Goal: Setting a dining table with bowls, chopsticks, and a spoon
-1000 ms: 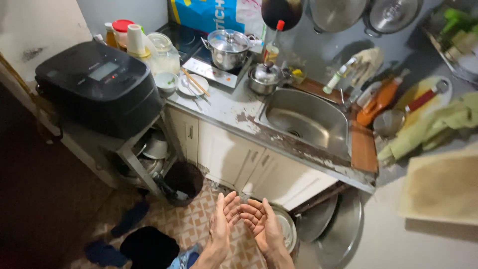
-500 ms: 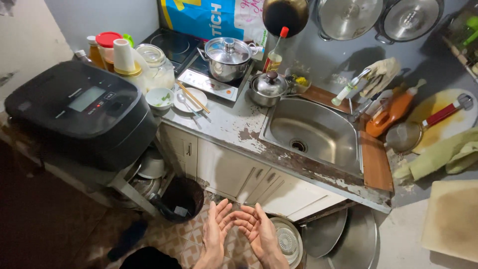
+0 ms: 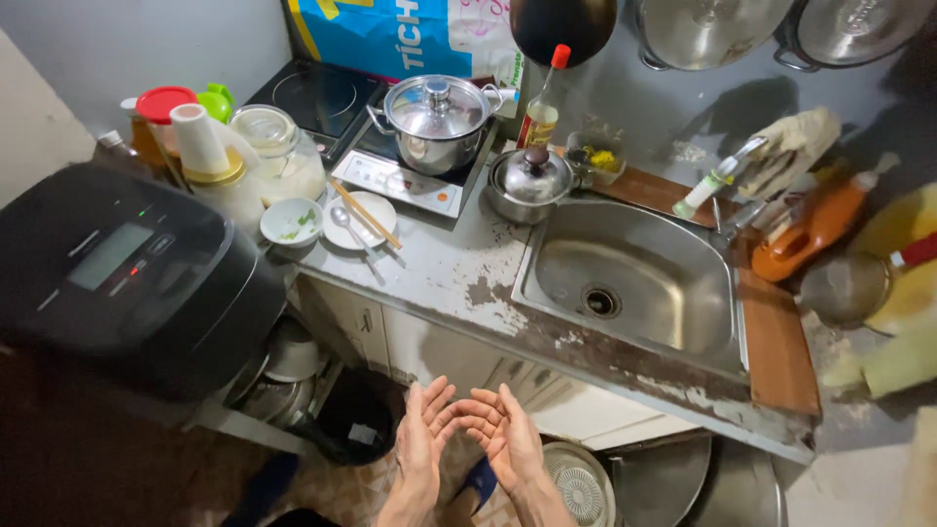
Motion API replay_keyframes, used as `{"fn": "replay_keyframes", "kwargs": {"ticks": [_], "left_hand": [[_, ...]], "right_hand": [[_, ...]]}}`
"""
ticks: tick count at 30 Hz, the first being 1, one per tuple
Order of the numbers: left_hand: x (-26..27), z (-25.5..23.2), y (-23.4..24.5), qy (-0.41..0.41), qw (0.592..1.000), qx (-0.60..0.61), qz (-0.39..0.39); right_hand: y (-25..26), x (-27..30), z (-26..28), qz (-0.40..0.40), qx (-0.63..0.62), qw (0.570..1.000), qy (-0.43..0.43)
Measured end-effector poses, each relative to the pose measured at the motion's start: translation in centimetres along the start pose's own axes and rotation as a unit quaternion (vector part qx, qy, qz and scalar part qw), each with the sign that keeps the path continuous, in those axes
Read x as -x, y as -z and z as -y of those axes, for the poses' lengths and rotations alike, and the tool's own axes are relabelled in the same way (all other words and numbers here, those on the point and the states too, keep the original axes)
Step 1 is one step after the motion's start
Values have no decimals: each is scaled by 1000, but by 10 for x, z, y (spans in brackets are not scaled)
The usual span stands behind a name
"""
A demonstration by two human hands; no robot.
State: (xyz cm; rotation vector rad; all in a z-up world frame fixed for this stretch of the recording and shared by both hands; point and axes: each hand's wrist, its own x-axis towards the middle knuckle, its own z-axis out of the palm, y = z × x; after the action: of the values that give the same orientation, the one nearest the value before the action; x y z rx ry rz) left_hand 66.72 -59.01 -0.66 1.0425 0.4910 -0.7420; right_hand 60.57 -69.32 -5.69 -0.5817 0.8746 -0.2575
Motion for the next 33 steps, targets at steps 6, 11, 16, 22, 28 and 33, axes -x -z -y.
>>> {"fn": "replay_keyframes", "kwargs": {"ticks": [6, 11, 16, 22, 28, 33], "left_hand": [[-49, -16, -53, -17, 1000, -2, 1], [-66, -34, -101, -7, 1000, -22, -2], [-106, -26, -109, -29, 997, 65, -22], [-125, -35, -109, -40, 996, 64, -43], [-148, -51, -117, -42, 994, 77, -63], [-159, -75, -126, -67, 997, 26, -19]], "right_hand": [[-15, -52, 52, 12, -5, 1000, -5], [-28, -78, 98, 22, 24, 999, 1], [-22, -132, 109, 46, 38, 998, 7], [-43, -156, 116, 46, 69, 996, -32], [-62, -181, 123, 84, 109, 990, -35], [-89, -185, 142, 63, 131, 989, -35]]}}
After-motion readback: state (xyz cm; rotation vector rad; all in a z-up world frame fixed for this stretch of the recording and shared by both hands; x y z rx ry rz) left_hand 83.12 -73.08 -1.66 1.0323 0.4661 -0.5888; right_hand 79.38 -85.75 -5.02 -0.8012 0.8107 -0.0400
